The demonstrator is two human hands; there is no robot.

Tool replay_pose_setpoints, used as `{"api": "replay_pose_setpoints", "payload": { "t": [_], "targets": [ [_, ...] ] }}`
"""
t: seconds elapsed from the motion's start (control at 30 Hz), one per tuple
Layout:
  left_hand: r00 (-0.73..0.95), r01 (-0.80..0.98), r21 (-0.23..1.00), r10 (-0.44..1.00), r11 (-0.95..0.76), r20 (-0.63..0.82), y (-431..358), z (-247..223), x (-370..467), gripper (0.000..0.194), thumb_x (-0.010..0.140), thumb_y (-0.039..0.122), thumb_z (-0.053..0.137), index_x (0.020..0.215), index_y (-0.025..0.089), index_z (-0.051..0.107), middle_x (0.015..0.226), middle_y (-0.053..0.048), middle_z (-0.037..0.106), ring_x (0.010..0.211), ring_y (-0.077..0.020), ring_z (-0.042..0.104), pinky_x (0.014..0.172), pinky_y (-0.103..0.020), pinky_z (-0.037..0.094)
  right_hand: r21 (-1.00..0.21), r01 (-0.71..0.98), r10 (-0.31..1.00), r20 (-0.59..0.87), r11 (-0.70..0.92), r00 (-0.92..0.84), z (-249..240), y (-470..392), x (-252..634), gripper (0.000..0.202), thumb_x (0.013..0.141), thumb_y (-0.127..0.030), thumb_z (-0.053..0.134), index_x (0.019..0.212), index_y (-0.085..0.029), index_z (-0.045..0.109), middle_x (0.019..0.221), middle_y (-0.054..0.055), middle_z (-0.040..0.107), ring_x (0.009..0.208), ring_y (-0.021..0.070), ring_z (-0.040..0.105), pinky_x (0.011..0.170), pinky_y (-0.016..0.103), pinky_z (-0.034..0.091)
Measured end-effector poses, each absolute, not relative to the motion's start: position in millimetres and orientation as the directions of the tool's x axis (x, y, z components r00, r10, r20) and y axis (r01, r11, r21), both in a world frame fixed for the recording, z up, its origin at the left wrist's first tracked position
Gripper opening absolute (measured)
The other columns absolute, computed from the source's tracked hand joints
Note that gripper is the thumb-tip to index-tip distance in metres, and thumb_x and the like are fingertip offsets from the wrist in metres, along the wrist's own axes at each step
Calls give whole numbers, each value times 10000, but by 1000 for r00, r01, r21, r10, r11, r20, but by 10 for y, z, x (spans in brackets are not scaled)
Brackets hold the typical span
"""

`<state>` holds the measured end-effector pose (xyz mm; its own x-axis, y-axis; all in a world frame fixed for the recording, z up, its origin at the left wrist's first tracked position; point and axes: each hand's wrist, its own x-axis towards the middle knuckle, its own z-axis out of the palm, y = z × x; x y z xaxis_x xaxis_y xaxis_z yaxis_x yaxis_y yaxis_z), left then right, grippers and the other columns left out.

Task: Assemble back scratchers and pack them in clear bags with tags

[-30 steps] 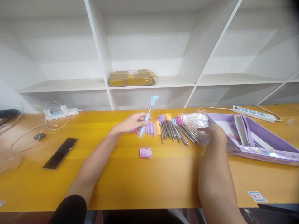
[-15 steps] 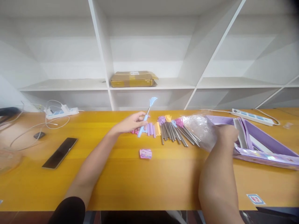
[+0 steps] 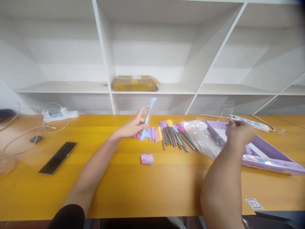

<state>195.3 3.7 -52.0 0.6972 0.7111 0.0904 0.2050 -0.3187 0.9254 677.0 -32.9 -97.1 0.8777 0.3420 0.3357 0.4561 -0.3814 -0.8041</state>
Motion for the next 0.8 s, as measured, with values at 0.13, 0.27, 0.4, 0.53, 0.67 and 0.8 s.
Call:
{"api": "replay_pose_setpoints", "payload": {
  "t": [0.13, 0.27, 0.4, 0.53, 0.67, 0.8],
  "targets": [
    [689, 220, 895, 711, -389, 140, 117, -592, 1968, 376, 1087, 427, 559, 1422, 277, 639, 833, -3, 625, 518, -78, 518, 448, -200, 379, -796, 548, 486, 384, -257, 785, -622, -374, 6512, 114, 838, -192, 721, 749, -245, 671, 710, 47, 620, 657, 194, 467, 777, 419, 381],
    [667, 294, 895, 743, -334, 58, 180, -658, 1998, 343, 1079, 471, 550, 1196, 215, 746, 806, -11, 646, 510, -92, 564, 429, -198, 389, -833, 551, 686, 380, -37, 621, -353, -444, 5992, 187, 921, -384, 740, 1019, -229, 777, 933, 73, 762, 625, 133, 457, 651, 338, 370],
    [691, 264, 912, 721, -315, 49, 131, -655, 2028, 487, 1055, 613, 565, 1221, 194, 750, 929, -48, 709, 561, -90, 598, 440, -199, 389, -886, 370, 858, 403, 278, 318, -214, -489, 5406, 374, 884, -550, 805, 1004, -204, 731, 784, 33, 687, 611, 112, 420, 573, 284, 323],
    [709, 205, 905, 694, -372, 125, 14, -633, 2089, 541, 1009, 662, 633, 1237, 187, 758, 1066, -77, 733, 678, -100, 631, 521, -205, 446, -860, 302, 899, 438, 412, 20, -236, -470, 4839, 455, 896, -652, 792, 982, -216, 696, 660, -22, 590, 573, 111, 434, 550, 269, 337],
    [731, 171, 885, 658, -432, 180, -133, -611, 2170, 403, 966, 544, 745, 1116, 170, 755, 939, -44, 749, 638, -100, 598, 576, -230, 487, -839, 251, 876, 463, 483, -140, -347, -445, 4329, 469, 945, -682, 732, 986, -218, 675, 767, 18, 707, 648, 142, 580, 638, 299, 463],
    [707, 209, 843, 672, -496, 220, -231, -569, 2200, 283, 1041, 405, 617, 975, 167, 756, 838, -28, 745, 603, -100, 573, 585, -236, 467, -849, 169, 866, 482, 500, -135, -417, -375, 4146, 500, 929, -708, 733, 1022, -218, 688, 801, 15, 697, 645, 140, 583, 608, 294, 469]
  ]
}}
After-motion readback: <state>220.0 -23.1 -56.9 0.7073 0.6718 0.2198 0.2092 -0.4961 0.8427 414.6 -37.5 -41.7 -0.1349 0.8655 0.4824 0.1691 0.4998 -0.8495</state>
